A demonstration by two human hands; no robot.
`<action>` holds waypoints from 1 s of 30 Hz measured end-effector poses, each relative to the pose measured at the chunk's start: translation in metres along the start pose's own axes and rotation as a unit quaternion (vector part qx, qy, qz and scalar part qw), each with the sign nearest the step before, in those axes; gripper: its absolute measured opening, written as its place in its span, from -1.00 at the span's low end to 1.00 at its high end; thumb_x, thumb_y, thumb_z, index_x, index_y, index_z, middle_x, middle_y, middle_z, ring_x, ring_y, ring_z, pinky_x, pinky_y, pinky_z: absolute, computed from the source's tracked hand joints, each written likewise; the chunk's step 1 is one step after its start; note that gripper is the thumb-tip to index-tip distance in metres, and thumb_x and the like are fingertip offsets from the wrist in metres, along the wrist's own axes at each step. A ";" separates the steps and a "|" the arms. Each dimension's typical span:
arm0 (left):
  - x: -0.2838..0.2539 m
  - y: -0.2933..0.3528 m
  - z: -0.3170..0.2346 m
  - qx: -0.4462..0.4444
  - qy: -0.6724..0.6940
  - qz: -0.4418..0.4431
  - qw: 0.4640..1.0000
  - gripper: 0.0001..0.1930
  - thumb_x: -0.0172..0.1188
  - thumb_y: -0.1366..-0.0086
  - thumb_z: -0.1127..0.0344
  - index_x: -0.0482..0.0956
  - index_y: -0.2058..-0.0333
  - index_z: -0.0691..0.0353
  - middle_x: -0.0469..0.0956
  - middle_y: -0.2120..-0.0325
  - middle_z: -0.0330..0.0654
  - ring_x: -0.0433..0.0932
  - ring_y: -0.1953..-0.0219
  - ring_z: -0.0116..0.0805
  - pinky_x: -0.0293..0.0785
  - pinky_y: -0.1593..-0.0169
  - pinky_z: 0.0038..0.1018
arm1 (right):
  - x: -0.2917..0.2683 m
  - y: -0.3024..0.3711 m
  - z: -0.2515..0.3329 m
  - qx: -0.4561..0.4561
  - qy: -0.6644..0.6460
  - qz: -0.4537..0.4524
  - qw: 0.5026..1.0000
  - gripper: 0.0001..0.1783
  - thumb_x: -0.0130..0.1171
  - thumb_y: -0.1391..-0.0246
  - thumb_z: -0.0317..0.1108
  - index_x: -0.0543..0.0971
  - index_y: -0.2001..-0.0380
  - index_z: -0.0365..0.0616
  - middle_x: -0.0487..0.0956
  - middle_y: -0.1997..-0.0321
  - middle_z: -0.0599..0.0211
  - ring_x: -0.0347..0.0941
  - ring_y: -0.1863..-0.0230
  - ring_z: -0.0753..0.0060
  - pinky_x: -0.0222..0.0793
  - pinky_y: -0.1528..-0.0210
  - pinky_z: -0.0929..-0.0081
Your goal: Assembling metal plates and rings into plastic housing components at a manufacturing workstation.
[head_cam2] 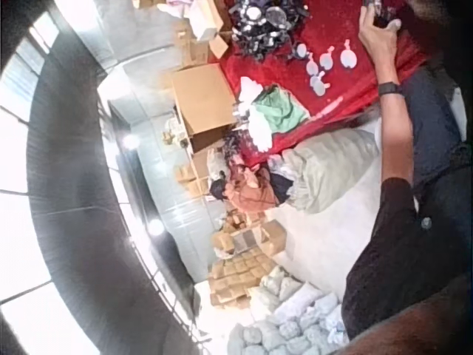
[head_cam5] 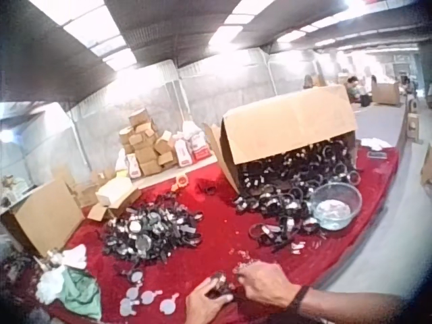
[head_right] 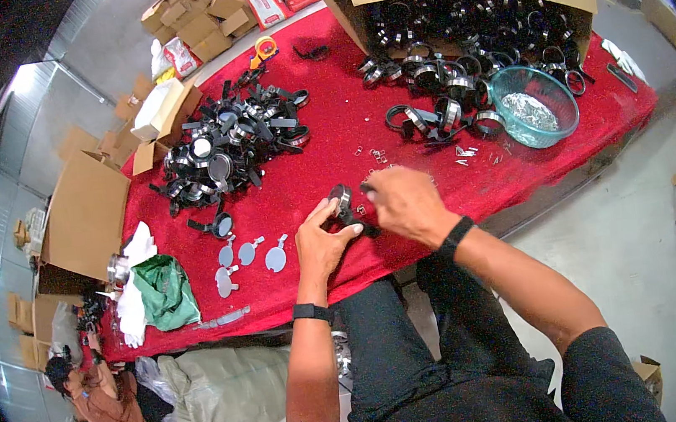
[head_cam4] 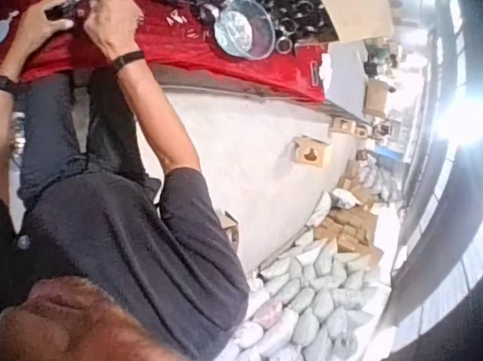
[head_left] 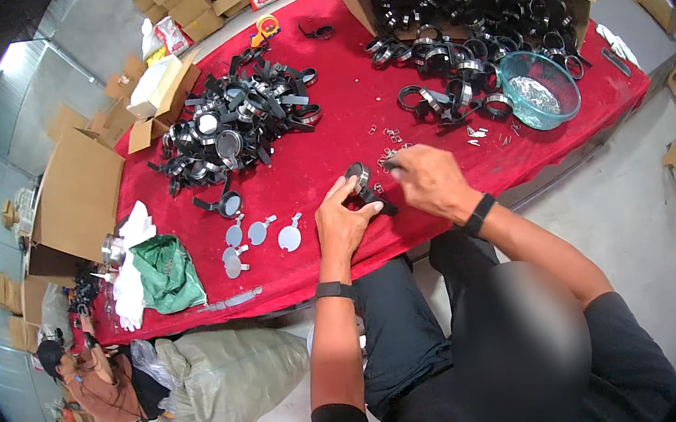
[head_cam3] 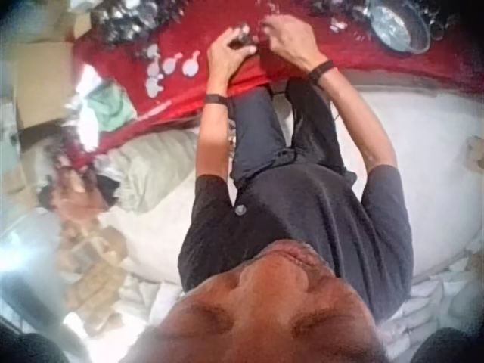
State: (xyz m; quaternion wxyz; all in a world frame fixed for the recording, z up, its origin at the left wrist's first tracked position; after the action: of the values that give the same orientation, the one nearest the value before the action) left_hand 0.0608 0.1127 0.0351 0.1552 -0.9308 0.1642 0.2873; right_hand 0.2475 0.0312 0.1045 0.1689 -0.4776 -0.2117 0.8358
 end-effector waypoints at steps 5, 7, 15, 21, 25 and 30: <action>0.001 0.001 0.017 -0.010 0.061 0.002 0.998 -0.20 0.72 0.02 0.35 0.69 -0.27 0.31 0.53 -0.38 0.23 0.62 -0.35 -0.04 0.53 -0.44 -0.27 | -0.050 0.016 -0.015 0.006 0.008 -0.004 1.000 -0.83 0.25 -0.33 -0.31 0.59 0.24 -0.20 0.58 0.32 -0.03 0.54 0.12 -0.20 0.47 0.05 -0.13; 0.001 -0.002 0.022 -0.010 0.073 0.001 0.997 -0.20 0.71 0.01 0.35 0.68 -0.27 0.31 0.52 -0.39 0.24 0.62 -0.35 -0.04 0.53 -0.44 -0.27 | -0.044 0.023 -0.022 0.018 -0.045 -0.007 0.999 -0.83 0.23 -0.35 -0.31 0.57 0.19 -0.20 0.56 0.33 -0.05 0.53 0.13 -0.23 0.47 0.06 -0.13; 0.016 -0.004 -0.001 0.002 0.001 -0.031 1.000 -0.23 0.72 0.01 0.26 0.72 -0.23 0.32 0.49 -0.40 0.29 0.64 -0.33 0.06 0.54 -0.41 -0.22 | 0.014 0.013 -0.026 0.033 -0.066 0.031 0.997 -0.83 0.19 -0.37 -0.30 0.56 0.17 -0.20 0.63 0.48 -0.15 0.64 0.39 -0.37 0.54 0.28 -0.21; 0.019 -0.005 -0.019 0.013 -0.047 -0.068 0.997 -0.31 0.65 -0.07 0.22 0.73 -0.20 0.31 0.48 -0.39 0.34 0.63 -0.32 0.15 0.53 -0.41 -0.17 | 0.056 -0.011 0.002 -0.054 0.085 0.089 0.991 -0.69 0.26 -0.13 -0.25 0.57 0.16 -0.25 0.72 0.47 0.02 0.73 0.40 -0.08 0.50 0.20 -0.03; 0.020 -0.002 -0.015 0.031 -0.011 -0.083 0.996 -0.32 0.66 -0.07 0.20 0.73 -0.19 0.32 0.49 -0.38 0.35 0.60 -0.35 0.17 0.53 -0.41 -0.16 | 0.066 -0.009 0.021 -0.063 0.102 0.116 0.986 -0.70 0.22 -0.15 -0.25 0.58 0.16 -0.26 0.74 0.38 -0.05 0.74 0.27 -0.12 0.49 0.11 -0.01; 0.014 -0.002 -0.015 0.003 -0.022 -0.063 0.998 -0.29 0.69 -0.04 0.20 0.73 -0.19 0.33 0.52 -0.37 0.33 0.61 -0.35 0.11 0.52 -0.42 -0.21 | 0.013 0.007 0.012 -0.082 0.066 0.110 0.988 -0.87 0.17 -0.05 -0.37 0.61 0.39 -0.20 0.70 0.42 -0.06 0.69 0.33 -0.17 0.51 0.15 -0.11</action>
State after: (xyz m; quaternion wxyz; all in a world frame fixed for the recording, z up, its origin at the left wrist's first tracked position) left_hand 0.0802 0.1055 0.0391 0.1794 -0.9323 0.1028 0.2966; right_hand 0.2304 0.0299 0.0965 0.0496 -0.5646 -0.2143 0.7955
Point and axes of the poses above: each hand's wrist, its own y-axis away from the middle knuckle, its own x-axis out of the palm, z = x × y, the point moved 9 cm from there along -y, towards the middle knuckle
